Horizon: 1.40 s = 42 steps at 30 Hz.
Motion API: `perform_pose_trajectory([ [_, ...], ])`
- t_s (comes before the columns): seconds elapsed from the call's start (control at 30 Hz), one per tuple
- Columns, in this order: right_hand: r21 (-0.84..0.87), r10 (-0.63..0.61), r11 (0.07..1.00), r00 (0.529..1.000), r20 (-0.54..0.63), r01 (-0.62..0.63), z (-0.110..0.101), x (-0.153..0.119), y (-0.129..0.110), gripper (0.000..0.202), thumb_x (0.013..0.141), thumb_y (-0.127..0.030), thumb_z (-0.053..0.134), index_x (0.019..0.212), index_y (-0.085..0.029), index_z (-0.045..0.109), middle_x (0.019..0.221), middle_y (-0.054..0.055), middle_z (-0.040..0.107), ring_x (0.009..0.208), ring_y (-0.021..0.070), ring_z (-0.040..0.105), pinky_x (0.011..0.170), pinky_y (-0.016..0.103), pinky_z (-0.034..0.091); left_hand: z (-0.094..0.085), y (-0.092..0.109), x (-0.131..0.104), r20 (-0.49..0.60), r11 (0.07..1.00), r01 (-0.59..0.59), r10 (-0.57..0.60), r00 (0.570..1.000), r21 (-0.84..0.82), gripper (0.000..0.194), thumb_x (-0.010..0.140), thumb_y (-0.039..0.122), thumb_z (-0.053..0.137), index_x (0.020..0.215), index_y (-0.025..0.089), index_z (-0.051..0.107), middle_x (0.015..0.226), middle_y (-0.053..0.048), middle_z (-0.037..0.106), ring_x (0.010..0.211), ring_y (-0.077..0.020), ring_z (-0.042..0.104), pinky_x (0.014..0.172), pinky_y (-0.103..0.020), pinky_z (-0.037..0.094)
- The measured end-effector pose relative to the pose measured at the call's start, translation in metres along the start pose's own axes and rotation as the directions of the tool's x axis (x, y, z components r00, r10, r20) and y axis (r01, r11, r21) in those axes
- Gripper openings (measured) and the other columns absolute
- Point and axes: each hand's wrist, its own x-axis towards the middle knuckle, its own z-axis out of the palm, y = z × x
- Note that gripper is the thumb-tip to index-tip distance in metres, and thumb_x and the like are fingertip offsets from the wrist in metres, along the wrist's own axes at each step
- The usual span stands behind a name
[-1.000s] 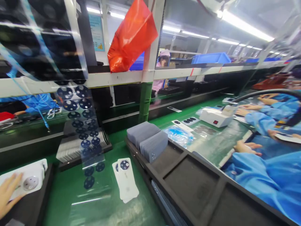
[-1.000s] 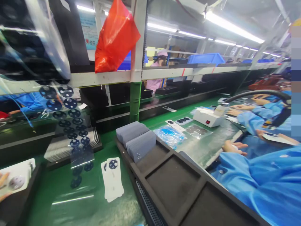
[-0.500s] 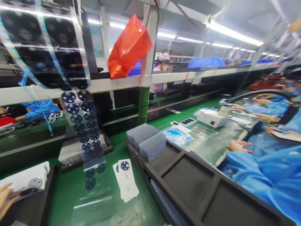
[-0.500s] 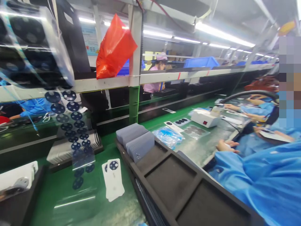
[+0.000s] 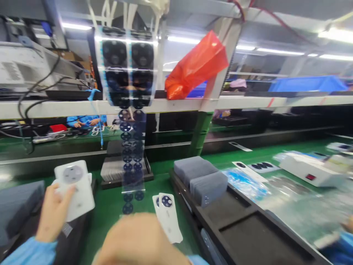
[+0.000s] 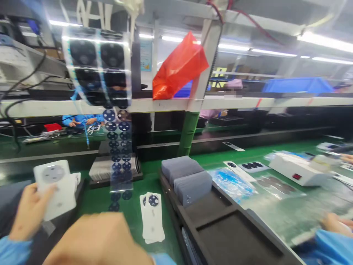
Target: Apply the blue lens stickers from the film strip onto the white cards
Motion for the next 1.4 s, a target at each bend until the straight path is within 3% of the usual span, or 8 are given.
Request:
perform_pose_trajectory([
  [0.07,0.186,0.202,0.967,0.966,-0.161,-0.172,-0.006,0.027,0.024,0.015,0.086,-0.042,0.062,0.090,-0.028,0.068,0.082,0.001,0.067,0.075,0.0194,0.063,0.067,0.035,0.055,0.029,0.008,-0.041,0.194,0.985,0.035,-0.002,0.981,-0.168,0.056,0.070,0.052,0.073,0.111,0.024,0.047,0.080,0.004,0.070,0.069,-0.0222,0.068,0.060,-0.033,0.056],
  [0.13,0.463,0.485,0.827,0.821,-0.301,-0.319,-0.008,0.041,0.053,0.021,0.077,-0.038,0.073,0.087,-0.022,0.065,0.068,-0.001,0.061,0.061,0.0154,0.058,0.057,0.028,0.051,0.056,0.011,-0.075,0.298,0.961,0.047,0.038,0.954,-0.272,0.053,0.070,0.054,0.073,0.105,0.023,0.047,0.076,0.004,0.069,0.064,-0.0191,0.067,0.058,-0.028,0.054],
  [0.2,0.588,0.596,0.736,0.734,-0.326,-0.336,-0.006,0.042,0.080,0.030,0.070,-0.039,0.080,0.088,-0.021,0.064,0.079,0.000,0.063,0.062,0.0131,0.057,0.057,0.026,0.050,0.078,0.008,-0.097,0.418,0.942,0.113,0.031,0.908,-0.316,0.049,0.074,0.053,0.069,0.105,0.023,0.045,0.073,0.003,0.069,0.059,-0.0173,0.065,0.054,-0.025,0.052],
  [0.27,0.643,0.642,0.684,0.702,-0.308,-0.344,0.000,0.036,0.101,0.034,0.065,-0.041,0.083,0.085,-0.020,0.064,0.084,0.000,0.063,0.064,0.0126,0.058,0.057,0.025,0.050,0.093,-0.001,-0.107,0.487,0.921,0.173,0.021,0.873,-0.350,0.045,0.077,0.052,0.067,0.103,0.023,0.043,0.072,0.002,0.069,0.058,-0.0159,0.065,0.053,-0.024,0.050],
  [0.47,0.693,0.726,0.573,0.664,-0.180,-0.439,0.025,0.016,0.122,0.038,0.060,-0.040,0.087,0.080,-0.018,0.064,0.076,0.001,0.066,0.067,0.0154,0.062,0.060,0.026,0.051,0.108,-0.029,-0.116,0.566,0.898,0.252,-0.004,0.825,-0.361,0.045,0.082,0.053,0.062,0.107,0.022,0.041,0.071,0.001,0.068,0.057,-0.0138,0.061,0.053,-0.022,0.046],
  [0.73,0.614,0.778,0.573,0.597,-0.197,-0.544,0.045,-0.006,0.120,0.035,0.061,-0.039,0.086,0.080,-0.019,0.065,0.078,0.003,0.068,0.070,0.0185,0.065,0.065,0.029,0.053,0.102,-0.042,-0.125,0.606,0.964,0.107,0.064,0.793,-0.243,0.037,0.092,0.048,0.049,0.117,0.020,0.044,0.079,-0.002,0.066,0.071,-0.0169,0.062,0.063,-0.026,0.045],
  [0.97,0.504,0.741,0.653,0.615,-0.269,-0.565,0.051,-0.015,0.120,0.030,0.066,-0.038,0.083,0.082,-0.019,0.066,0.081,0.004,0.067,0.071,0.0180,0.064,0.069,0.030,0.054,0.102,-0.045,-0.131,0.634,0.963,0.128,0.053,0.772,-0.237,0.038,0.096,0.048,0.039,0.119,0.018,0.041,0.102,-0.008,0.067,0.074,-0.0166,0.061,0.064,-0.026,0.044],
  [1.4,0.492,0.714,0.685,0.628,-0.309,-0.537,0.056,-0.021,0.118,0.026,0.071,-0.033,0.081,0.086,-0.020,0.065,0.083,0.002,0.066,0.073,0.0159,0.063,0.071,0.028,0.053,0.102,-0.045,-0.132,0.644,0.961,0.104,0.088,0.760,-0.255,0.031,0.098,0.042,0.037,0.119,0.020,0.041,0.114,-0.010,0.066,0.080,-0.0163,0.060,0.071,-0.029,0.047],
])
